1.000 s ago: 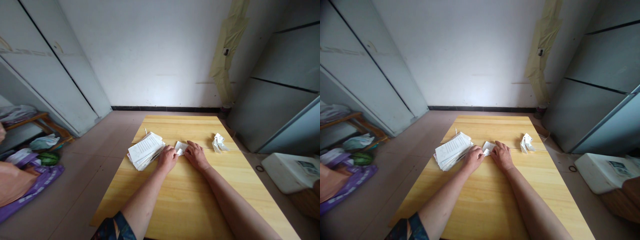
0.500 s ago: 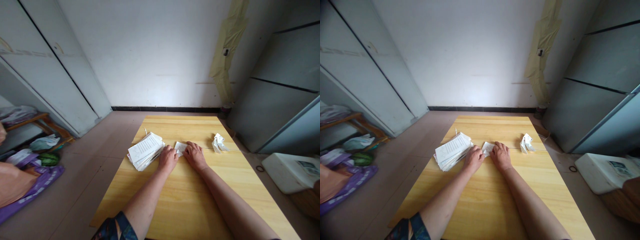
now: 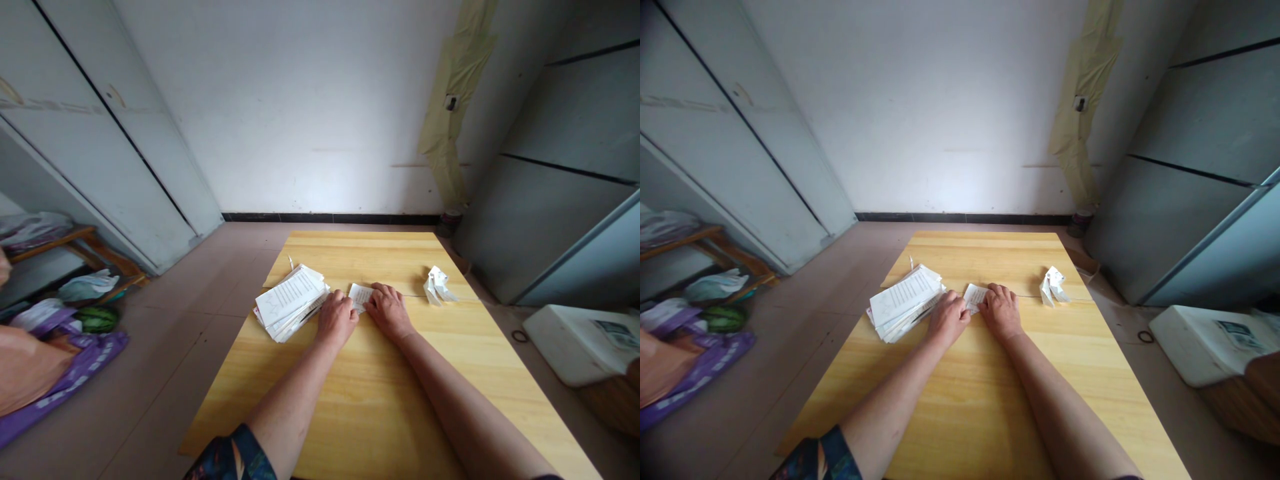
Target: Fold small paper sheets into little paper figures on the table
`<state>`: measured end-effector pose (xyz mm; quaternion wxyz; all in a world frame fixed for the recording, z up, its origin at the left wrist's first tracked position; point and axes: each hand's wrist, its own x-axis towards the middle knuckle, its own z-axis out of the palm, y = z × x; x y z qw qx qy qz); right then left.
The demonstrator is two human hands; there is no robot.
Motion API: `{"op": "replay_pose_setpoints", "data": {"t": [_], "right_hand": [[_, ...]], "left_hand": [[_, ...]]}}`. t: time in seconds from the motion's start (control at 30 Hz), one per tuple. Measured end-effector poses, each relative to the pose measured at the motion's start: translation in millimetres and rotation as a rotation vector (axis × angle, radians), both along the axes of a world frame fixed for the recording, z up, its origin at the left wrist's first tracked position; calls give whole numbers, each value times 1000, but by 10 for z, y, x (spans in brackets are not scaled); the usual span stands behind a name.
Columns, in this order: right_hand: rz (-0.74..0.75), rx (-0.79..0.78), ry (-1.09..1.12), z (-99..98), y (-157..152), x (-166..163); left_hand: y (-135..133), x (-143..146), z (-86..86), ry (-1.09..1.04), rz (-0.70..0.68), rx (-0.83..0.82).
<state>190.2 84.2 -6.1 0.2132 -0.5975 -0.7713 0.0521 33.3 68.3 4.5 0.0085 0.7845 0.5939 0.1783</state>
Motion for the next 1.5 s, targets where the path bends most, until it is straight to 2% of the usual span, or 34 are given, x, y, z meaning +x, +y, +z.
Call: {"op": "replay_pose_setpoints", "data": {"t": [0.4,0.77,1.03,1.23,1.33,1.5], "right_hand": [[-25,-43,6,47,-8,2],[-33,-43,18,54,-1,12],[-72,-18,14,-18,49,104],[-87,46,18,-33,-8,64],[-95,26,19,-31,-14,58],[10,35,69,11,-4,112]], "left_hand": [[-40,-7,66,112,58,-65],[-124,-73,101,74,-58,-83],[-109,-89,120,27,-39,-111],[-119,-98,122,24,-59,-80],[-118,-96,124,23,-64,-82],[-92,-89,90,7,-98,-67]]}}
